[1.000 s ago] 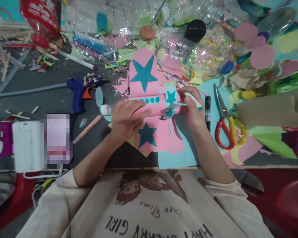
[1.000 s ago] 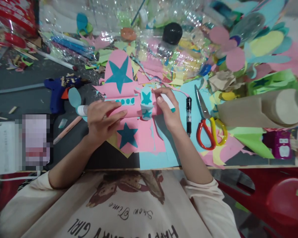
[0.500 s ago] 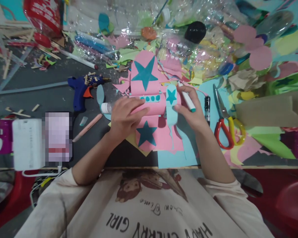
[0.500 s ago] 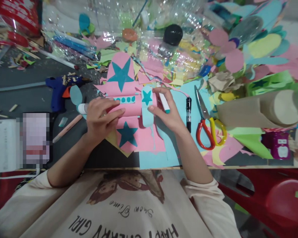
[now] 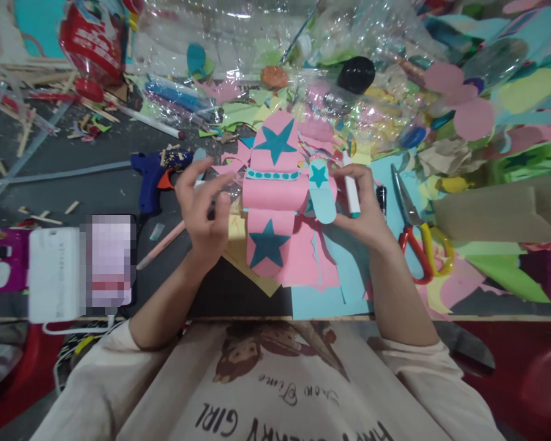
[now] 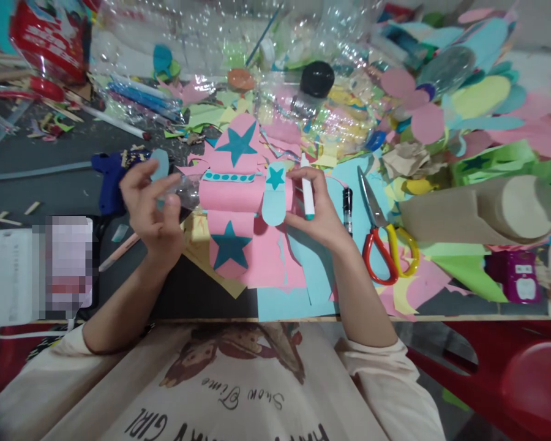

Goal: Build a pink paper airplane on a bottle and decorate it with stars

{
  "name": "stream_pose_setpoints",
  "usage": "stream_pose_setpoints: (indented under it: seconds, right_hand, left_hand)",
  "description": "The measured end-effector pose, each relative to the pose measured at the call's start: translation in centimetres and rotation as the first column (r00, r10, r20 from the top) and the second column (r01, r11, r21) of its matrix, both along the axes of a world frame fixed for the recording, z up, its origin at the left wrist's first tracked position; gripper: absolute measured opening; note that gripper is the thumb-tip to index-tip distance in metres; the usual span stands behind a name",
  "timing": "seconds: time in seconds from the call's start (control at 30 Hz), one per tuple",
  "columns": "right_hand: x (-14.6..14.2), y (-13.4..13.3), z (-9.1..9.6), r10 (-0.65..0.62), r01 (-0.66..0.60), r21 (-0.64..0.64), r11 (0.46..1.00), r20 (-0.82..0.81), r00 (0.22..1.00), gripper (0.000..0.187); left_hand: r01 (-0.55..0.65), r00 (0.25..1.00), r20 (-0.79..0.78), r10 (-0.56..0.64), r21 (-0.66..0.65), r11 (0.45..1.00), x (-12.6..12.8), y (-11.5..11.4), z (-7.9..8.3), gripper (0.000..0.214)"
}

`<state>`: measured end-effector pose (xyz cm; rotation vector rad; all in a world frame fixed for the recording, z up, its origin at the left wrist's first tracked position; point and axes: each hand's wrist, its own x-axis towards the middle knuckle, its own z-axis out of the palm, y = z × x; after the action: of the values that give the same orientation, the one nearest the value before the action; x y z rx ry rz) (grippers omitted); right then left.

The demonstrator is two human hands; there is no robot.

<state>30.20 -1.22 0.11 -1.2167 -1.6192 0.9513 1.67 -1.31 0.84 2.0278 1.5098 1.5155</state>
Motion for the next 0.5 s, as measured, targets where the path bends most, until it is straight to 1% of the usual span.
stream_pose_setpoints:
  seconds: [0.07, 0.17, 0.23, 0.3, 0.37, 0.5]
  right_hand:
    - [0.3, 0.2, -0.2, -0.032, 0.033, 0.035, 0.999, -0.027, 0.999, 0.062]
    - [1.0, 0.4, -0.3, -0.077, 0.079, 0.052, 0.996, -0.044, 0.996, 0.065]
    - [1.4, 0.4, -0.3, -0.099, 0.100, 0.033, 0.994, -0.037, 0.994, 0.065]
    - [1.7, 0.4, -0.4, -0.109, 0.109, 0.006, 0.994, -0.039, 0.993, 0.066]
    - [1.7, 0.4, -0.4, -0.116, 0.115, -0.008, 0.993, -0.057, 0.992, 0.069]
    - [1.2, 0.5, -0.5, -0.116, 0.117, 0.010, 0.993, -0.097, 0.989, 0.070]
  left_hand:
    - [-0.076, 0.996, 0.041, 0.077, -0.027, 0.997, -0.5, 0.3, -0.2, 0.029]
    - [-0.109, 0.990, 0.083, 0.117, -0.104, 0.989, -1.1, 1.1, -1.2, 0.038]
    - [-0.077, 0.987, 0.129, 0.096, -0.139, 0.987, -1.2, 1.6, -2.3, 0.040]
    - [0.000, 0.977, 0.213, 0.032, -0.150, 0.989, -1.2, 2.0, -3.4, 0.041]
    - [0.048, 0.961, 0.277, 0.000, -0.167, 0.985, -1.1, 2.2, -4.2, 0.045]
    - [0.020, 0.959, 0.280, 0.050, -0.240, 0.971, -1.4, 1.9, -4.7, 0.054]
